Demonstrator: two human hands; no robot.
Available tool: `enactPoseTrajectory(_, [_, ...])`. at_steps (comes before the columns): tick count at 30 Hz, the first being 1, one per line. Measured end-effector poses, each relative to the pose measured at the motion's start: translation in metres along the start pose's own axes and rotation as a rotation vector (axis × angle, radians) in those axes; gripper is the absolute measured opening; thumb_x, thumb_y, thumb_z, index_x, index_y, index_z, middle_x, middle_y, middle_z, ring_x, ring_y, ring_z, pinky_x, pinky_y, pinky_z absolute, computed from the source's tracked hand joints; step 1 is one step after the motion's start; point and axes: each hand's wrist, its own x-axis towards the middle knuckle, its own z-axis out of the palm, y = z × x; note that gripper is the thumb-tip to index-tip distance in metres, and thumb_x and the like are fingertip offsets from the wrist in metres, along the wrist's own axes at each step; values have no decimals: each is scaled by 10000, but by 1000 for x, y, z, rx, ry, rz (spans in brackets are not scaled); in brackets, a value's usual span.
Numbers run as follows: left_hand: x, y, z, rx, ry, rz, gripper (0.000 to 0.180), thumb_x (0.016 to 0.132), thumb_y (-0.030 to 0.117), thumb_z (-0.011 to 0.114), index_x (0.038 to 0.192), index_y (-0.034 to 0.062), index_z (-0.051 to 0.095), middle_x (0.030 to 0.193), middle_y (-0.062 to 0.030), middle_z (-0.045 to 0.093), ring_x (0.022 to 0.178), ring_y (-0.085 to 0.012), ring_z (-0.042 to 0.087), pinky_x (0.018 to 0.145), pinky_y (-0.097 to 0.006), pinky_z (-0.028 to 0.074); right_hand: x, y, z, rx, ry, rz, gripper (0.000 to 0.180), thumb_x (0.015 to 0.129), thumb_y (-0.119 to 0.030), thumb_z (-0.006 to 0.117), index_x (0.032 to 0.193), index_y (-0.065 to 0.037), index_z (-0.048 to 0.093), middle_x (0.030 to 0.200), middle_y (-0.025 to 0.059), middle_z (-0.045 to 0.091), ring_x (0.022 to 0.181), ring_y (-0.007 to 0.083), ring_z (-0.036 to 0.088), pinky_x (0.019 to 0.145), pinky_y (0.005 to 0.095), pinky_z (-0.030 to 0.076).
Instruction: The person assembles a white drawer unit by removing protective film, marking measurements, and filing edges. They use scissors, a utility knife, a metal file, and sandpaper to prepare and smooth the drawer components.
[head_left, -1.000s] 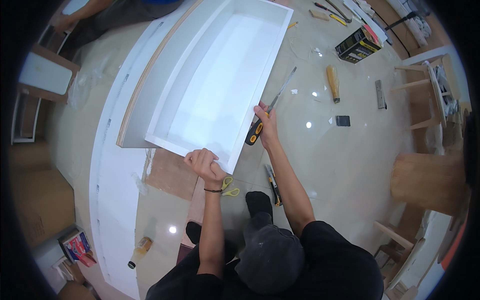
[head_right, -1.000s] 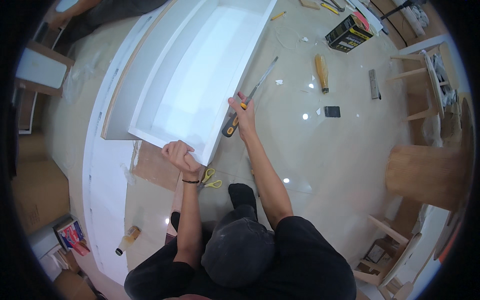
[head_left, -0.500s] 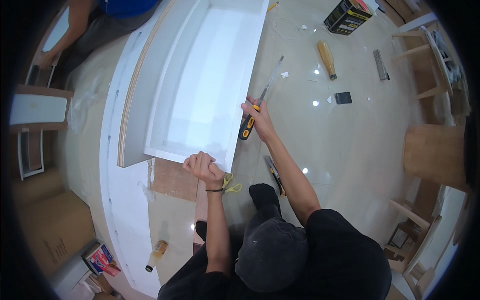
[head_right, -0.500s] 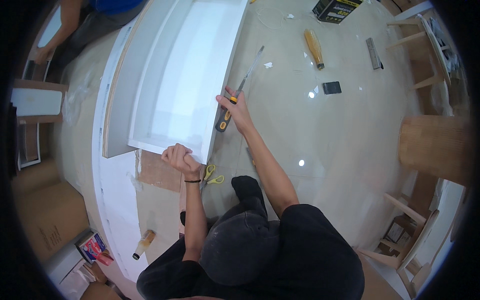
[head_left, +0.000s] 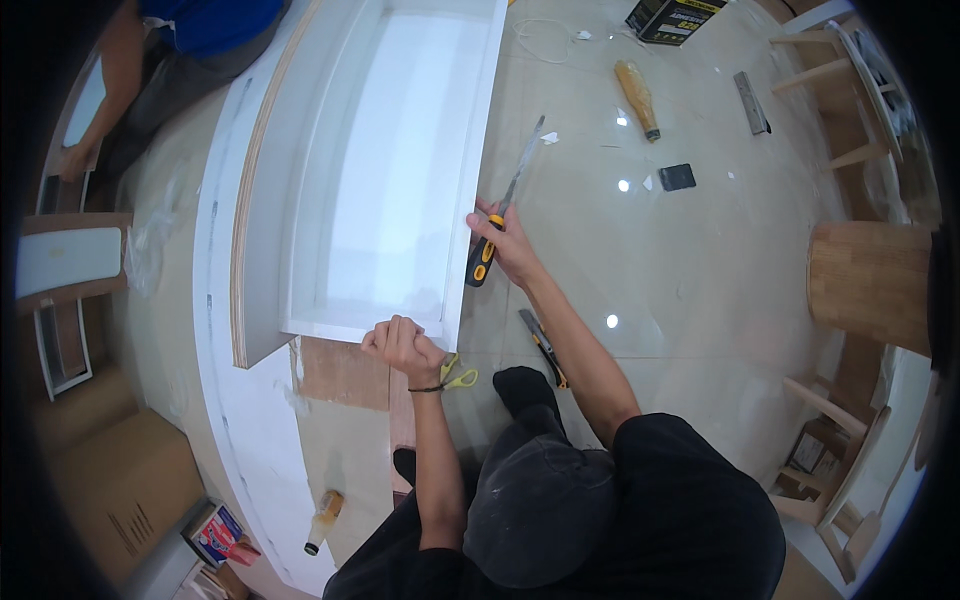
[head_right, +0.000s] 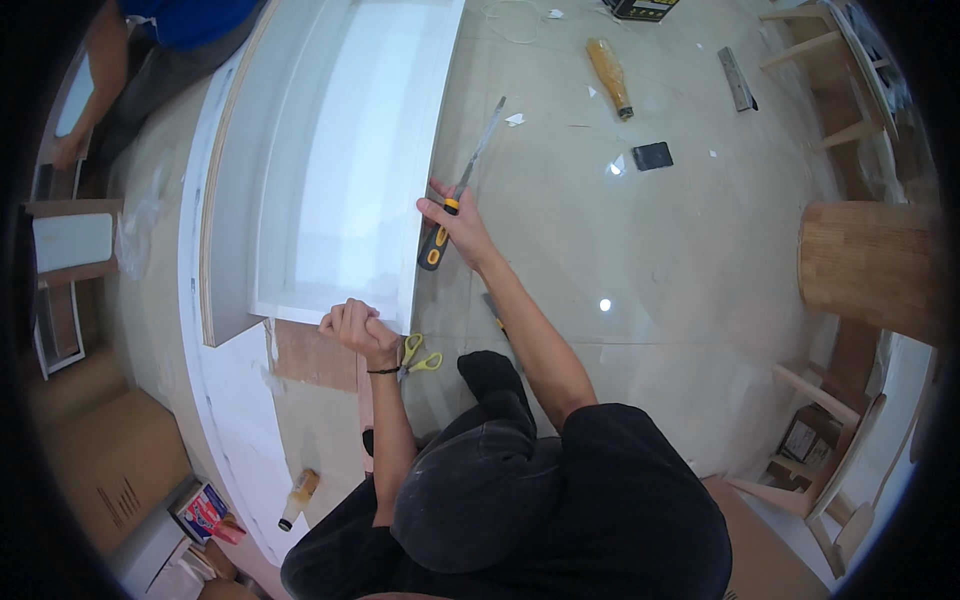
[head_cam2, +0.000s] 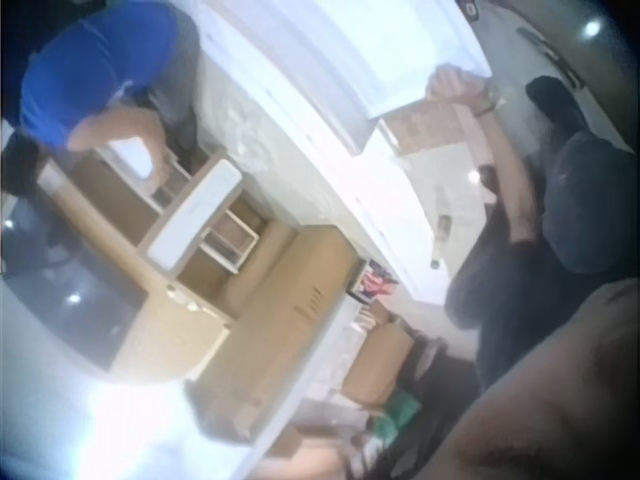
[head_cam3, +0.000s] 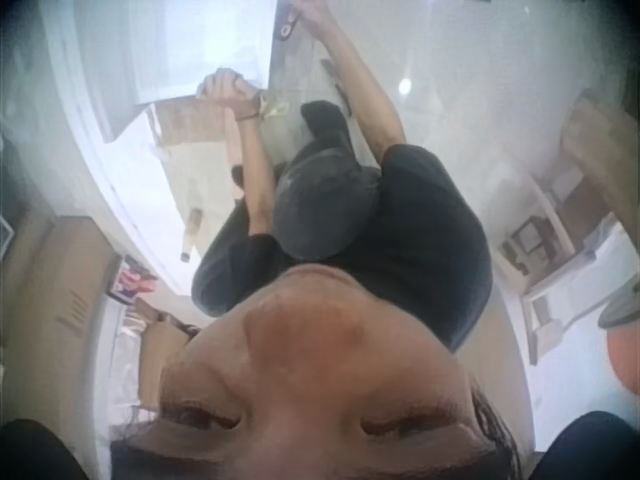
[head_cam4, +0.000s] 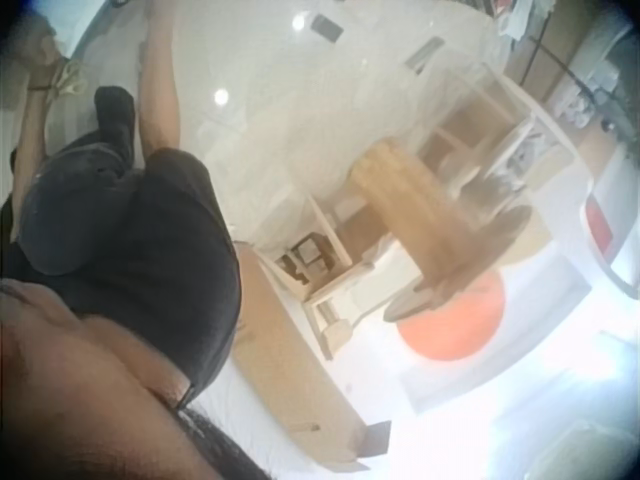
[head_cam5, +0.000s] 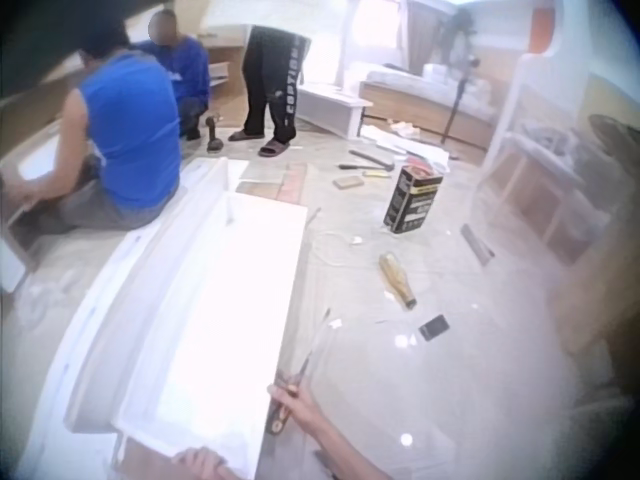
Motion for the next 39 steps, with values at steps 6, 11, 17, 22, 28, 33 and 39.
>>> enactPoseTrajectory(6, [30,30,-12,50,-212,-144,55,734,77,531,724,53,482,709,-88,479,717,-284,482,771,-399,341,-5,5,3,-49,123,-10,380,991,-380,638,1055,-65,435,1352,181,502,1074,204,600,847,358,558])
enactPoseTrajectory(11, [59,81,6,-123,-416,-280,433,941,296,640,1242,-5,562,1042,-190,645,993,-367,626,864,-439,496,-21,11,-5,-176,317,34,398,1086,-434,404,1084,-61,543,808,33,563,668,96,559,580,282,493])
enactPoseTrajectory(17, [75,77,42,5,-566,-191,476,1010,273,560,1360,-39,475,1139,-275,640,1013,-443,636,845,-481,518,-18,5,0,-464,273,-368,381,1096,-372,387,1066,-31,553,680,6,476,533,87,484,495,273,421])
enactPoseTrajectory(22, [69,77,44,-106,-590,-266,423,1056,227,449,1363,-64,447,1138,-303,622,996,-486,621,829,-509,510,-1,-11,16,-448,240,-397,341,1084,-330,415,1120,-14,537,707,132,586,633,271,603,593,393,463])
enactPoseTrajectory(28, [70,79,42,-168,-588,-273,432,1069,233,406,1368,-79,434,1221,-334,584,1038,-512,600,867,-520,497,8,-7,19,-672,273,-400,269,1067,-277,442,1103,-23,524,734,223,614,697,407,628,646,470,474])
enactPoseTrajectory(33, [68,61,47,-344,-667,-336,505,1066,257,415,1454,-65,380,1391,-330,495,1262,-474,506,1048,-455,424,-34,12,13,-735,220,-392,232,1055,-261,457,1083,-34,503,770,293,612,750,515,601,636,572,442])
enactPoseTrajectory(39, [71,43,36,-699,-829,-496,620,1066,287,428,1550,-55,246,1599,-241,308,1489,-342,287,1210,-376,228,-97,27,15,-782,129,-334,217,1051,-232,472,1095,-20,485,770,315,598,773,533,590,638,586,424])
